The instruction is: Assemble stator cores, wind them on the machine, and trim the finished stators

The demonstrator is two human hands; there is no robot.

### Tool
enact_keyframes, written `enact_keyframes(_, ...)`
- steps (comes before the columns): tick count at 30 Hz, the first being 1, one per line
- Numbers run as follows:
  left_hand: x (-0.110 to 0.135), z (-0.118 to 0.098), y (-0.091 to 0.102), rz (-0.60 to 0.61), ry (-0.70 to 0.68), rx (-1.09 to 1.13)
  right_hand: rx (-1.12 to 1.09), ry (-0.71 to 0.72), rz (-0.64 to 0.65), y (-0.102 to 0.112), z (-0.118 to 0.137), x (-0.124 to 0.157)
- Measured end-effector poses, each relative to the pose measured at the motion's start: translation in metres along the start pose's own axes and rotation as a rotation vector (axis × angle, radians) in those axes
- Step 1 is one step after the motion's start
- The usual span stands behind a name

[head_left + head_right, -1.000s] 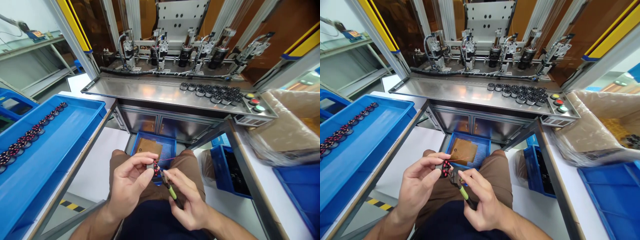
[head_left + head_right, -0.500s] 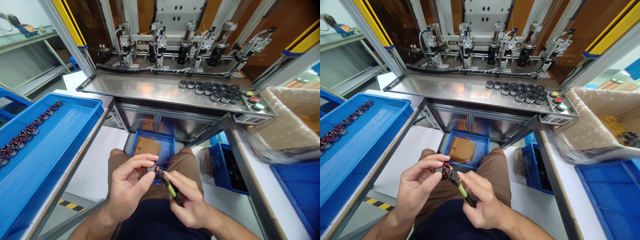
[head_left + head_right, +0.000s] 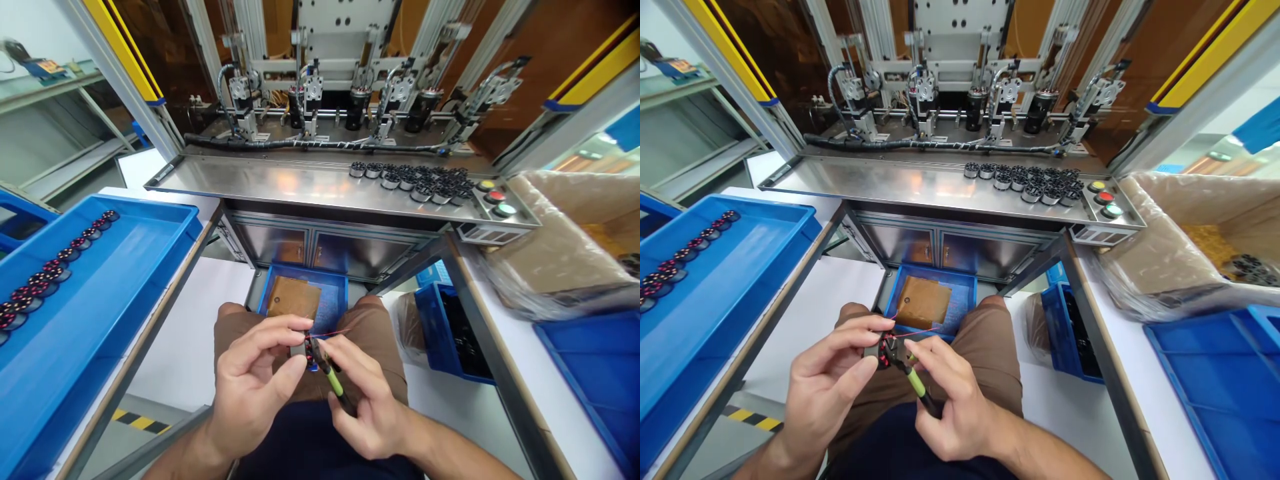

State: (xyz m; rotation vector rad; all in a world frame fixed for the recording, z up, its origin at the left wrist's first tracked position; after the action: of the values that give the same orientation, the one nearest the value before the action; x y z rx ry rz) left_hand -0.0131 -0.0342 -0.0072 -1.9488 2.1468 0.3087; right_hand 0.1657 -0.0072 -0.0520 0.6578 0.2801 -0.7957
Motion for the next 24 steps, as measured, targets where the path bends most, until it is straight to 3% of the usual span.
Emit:
enact_keyframes(7, -0.001, 0.001, -0.001, 0.023, -0.017, -0.013, 0.043, 0.005, -0.003, 0.003, 0.001, 0.0)
enact_keyframes(12, -0.002, 0.006, 0.005, 0.061, -0.048, -0.072, 0.068, -0.101, -0.02, 0.007, -0.001, 0.007)
enact_keyframes(17, -0.002, 0.007, 0.015, 0.107, -0.285, -0.304, 0.102, -0.279, 0.001, 0.02, -0.003, 0.02)
enact_keyframes(24, -0.004, 0.004, 0.02, 0.067, -0.401, -0.677, -0.164, -0.267, 0.059, 0.033, 0.019, 0.019)
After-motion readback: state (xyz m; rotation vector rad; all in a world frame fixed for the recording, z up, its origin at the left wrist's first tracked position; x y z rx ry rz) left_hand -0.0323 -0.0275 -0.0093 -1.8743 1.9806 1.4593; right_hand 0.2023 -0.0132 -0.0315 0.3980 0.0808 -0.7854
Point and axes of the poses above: each hand's wrist, its own x-axis away from the middle knuckle, its own y-axis out of the back of the hand, z = x × y, the point moved 2 cm from there along -x, towards the middle knuckle, and after that the axes turned 13 degrees about z, right-handed, at the moved point
